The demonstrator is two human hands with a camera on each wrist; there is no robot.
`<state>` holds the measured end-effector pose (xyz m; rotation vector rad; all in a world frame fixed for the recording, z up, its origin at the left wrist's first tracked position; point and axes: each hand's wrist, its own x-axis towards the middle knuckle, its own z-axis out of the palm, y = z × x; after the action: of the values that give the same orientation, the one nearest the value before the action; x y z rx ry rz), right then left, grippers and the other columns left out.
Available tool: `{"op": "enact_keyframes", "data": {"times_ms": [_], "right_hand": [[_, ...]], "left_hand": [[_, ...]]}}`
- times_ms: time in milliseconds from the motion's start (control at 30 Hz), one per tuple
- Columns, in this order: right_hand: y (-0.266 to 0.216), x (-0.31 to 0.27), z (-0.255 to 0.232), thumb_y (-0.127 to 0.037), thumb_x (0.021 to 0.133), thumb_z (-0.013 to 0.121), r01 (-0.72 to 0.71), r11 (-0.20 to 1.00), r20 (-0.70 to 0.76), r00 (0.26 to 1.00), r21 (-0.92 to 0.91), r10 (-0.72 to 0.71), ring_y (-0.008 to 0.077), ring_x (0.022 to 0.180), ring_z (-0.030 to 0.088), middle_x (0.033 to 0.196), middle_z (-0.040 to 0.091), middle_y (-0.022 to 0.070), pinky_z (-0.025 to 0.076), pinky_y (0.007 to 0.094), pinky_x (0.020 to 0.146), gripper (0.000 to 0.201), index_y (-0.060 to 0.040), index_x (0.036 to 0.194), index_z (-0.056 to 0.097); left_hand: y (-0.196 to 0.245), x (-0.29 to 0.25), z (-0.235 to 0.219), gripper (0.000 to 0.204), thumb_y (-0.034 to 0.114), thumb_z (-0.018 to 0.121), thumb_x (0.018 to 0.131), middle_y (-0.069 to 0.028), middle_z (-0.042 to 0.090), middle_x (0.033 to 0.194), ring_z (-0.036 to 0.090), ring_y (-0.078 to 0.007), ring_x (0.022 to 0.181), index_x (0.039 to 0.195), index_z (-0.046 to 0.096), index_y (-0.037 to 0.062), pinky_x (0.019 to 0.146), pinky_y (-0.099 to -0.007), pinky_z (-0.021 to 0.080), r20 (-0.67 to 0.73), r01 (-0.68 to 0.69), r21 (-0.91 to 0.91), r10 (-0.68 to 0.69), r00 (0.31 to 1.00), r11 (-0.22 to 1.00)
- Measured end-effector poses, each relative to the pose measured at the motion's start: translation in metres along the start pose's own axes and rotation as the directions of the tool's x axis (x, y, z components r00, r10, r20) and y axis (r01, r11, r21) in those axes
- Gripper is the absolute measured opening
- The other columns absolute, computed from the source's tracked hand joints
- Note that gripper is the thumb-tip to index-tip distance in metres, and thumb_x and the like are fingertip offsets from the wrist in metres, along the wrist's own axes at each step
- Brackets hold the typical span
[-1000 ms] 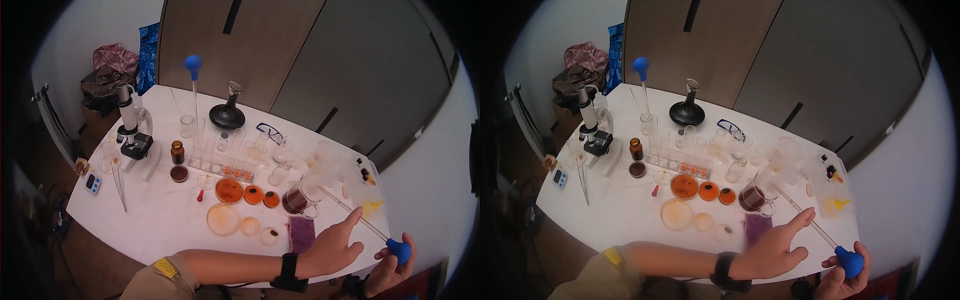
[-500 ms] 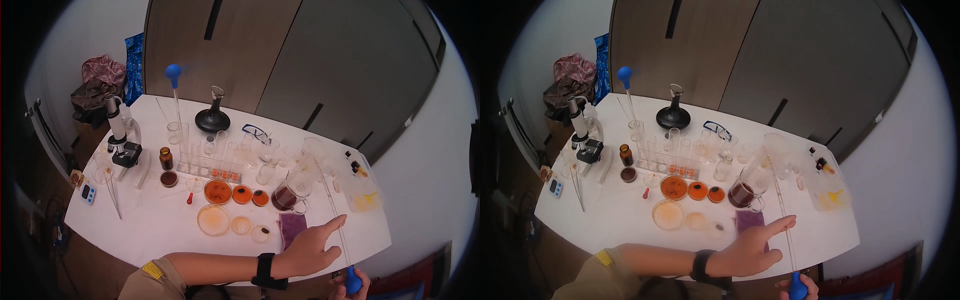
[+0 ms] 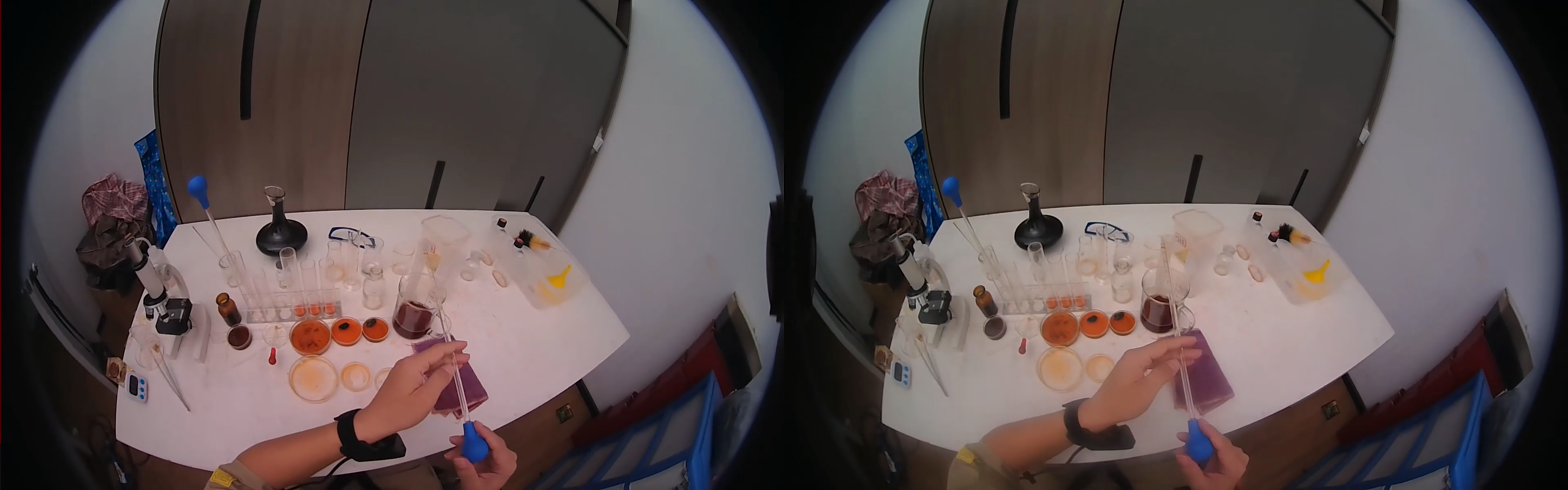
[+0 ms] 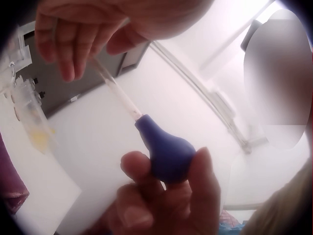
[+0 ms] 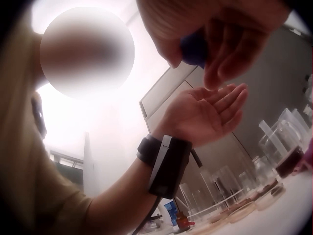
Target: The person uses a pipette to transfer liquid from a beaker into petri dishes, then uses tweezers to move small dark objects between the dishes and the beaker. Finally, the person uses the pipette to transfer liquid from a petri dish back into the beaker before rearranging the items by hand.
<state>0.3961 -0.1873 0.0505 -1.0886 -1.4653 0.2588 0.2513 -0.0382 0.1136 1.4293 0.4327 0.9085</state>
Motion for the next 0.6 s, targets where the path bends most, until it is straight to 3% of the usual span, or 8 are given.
{"op": "enact_keyframes", "data": {"times_ms": [33,100,167,267,400,567,600], "right_hand": [[0.001,-0.004,0.002,-0.013,0.088,0.073,0.003,1.000,-0.004,1.000,0.005,-0.003,0.0248,0.089,0.072,0.113,0.067,0.0236,0.058,0.0312,0.073,0.053,0.0108,0.131,0.053],[-0.002,-0.008,0.008,-0.013,0.088,0.072,-0.147,0.984,0.054,0.988,0.100,0.142,0.0241,0.090,0.071,0.110,0.068,0.0223,0.057,0.0315,0.073,0.054,0.0102,0.133,0.052],[-0.003,-0.010,0.016,-0.010,0.089,0.071,-0.139,0.986,0.070,0.989,0.091,0.133,0.0223,0.091,0.071,0.105,0.070,0.0197,0.056,0.0310,0.074,0.052,0.0099,0.133,0.052],[0.000,-0.014,0.028,-0.008,0.090,0.068,-0.208,0.964,0.102,0.976,0.164,0.193,0.0196,0.092,0.069,0.102,0.070,0.0166,0.055,0.0296,0.076,0.051,0.0098,0.134,0.051],[0.006,-0.026,0.039,-0.007,0.091,0.067,-0.292,0.937,0.211,0.945,0.193,0.251,0.0153,0.089,0.066,0.103,0.070,0.0149,0.054,0.0277,0.076,0.050,0.0089,0.135,0.050],[0.013,-0.043,0.056,-0.007,0.092,0.067,-0.389,0.887,0.338,0.893,0.251,0.296,0.0128,0.083,0.065,0.105,0.069,0.0143,0.054,0.0270,0.075,0.046,0.0073,0.133,0.051],[0.012,-0.045,0.058,-0.007,0.092,0.066,-0.400,0.871,0.358,0.887,0.285,0.290,0.0128,0.082,0.064,0.104,0.069,0.0137,0.054,0.0268,0.073,0.041,0.0068,0.128,0.053]], "left_hand": [[0.002,-0.002,-0.002,0.042,0.007,0.048,0.101,-0.0163,0.061,0.132,0.057,-0.0196,0.124,0.141,0.045,-0.0043,0.102,-0.0293,0.044,-0.016,0.007,-0.006,-0.007,1.000,1.000],[0.000,-0.005,-0.007,0.038,0.009,0.050,0.101,-0.0150,0.065,0.126,0.061,-0.0190,0.118,0.135,0.052,-0.0048,0.101,-0.0287,0.045,-0.057,-0.032,0.024,0.033,0.998,0.999],[0.003,-0.011,-0.013,0.034,0.010,0.050,0.100,-0.0130,0.069,0.116,0.063,-0.0174,0.112,0.132,0.056,-0.0039,0.096,-0.0287,0.047,-0.085,-0.089,0.208,0.109,0.990,0.974],[0.001,-0.018,-0.023,0.031,0.009,0.051,0.100,-0.0116,0.072,0.111,0.065,-0.0152,0.108,0.126,0.062,-0.0032,0.092,-0.0282,0.049,-0.110,-0.066,0.315,0.106,0.988,0.947],[-0.007,-0.030,-0.029,0.022,0.011,0.052,0.099,-0.0147,0.073,0.102,0.068,-0.0159,0.101,0.118,0.058,-0.0003,0.084,-0.0280,0.050,-0.144,-0.142,0.354,0.204,0.968,0.924],[-0.017,-0.049,-0.031,0.024,0.008,0.054,0.098,-0.0139,0.073,0.097,0.067,-0.0141,0.093,0.114,0.036,0.0059,0.073,-0.0248,0.044,-0.252,-0.094,0.106,0.118,0.960,0.990],[-0.017,-0.053,-0.032,0.034,0.006,0.054,0.098,-0.0149,0.073,0.098,0.066,-0.0144,0.093,0.125,0.034,0.0031,0.079,-0.0257,0.047,-0.248,-0.080,0.047,0.089,0.965,0.996]]}}
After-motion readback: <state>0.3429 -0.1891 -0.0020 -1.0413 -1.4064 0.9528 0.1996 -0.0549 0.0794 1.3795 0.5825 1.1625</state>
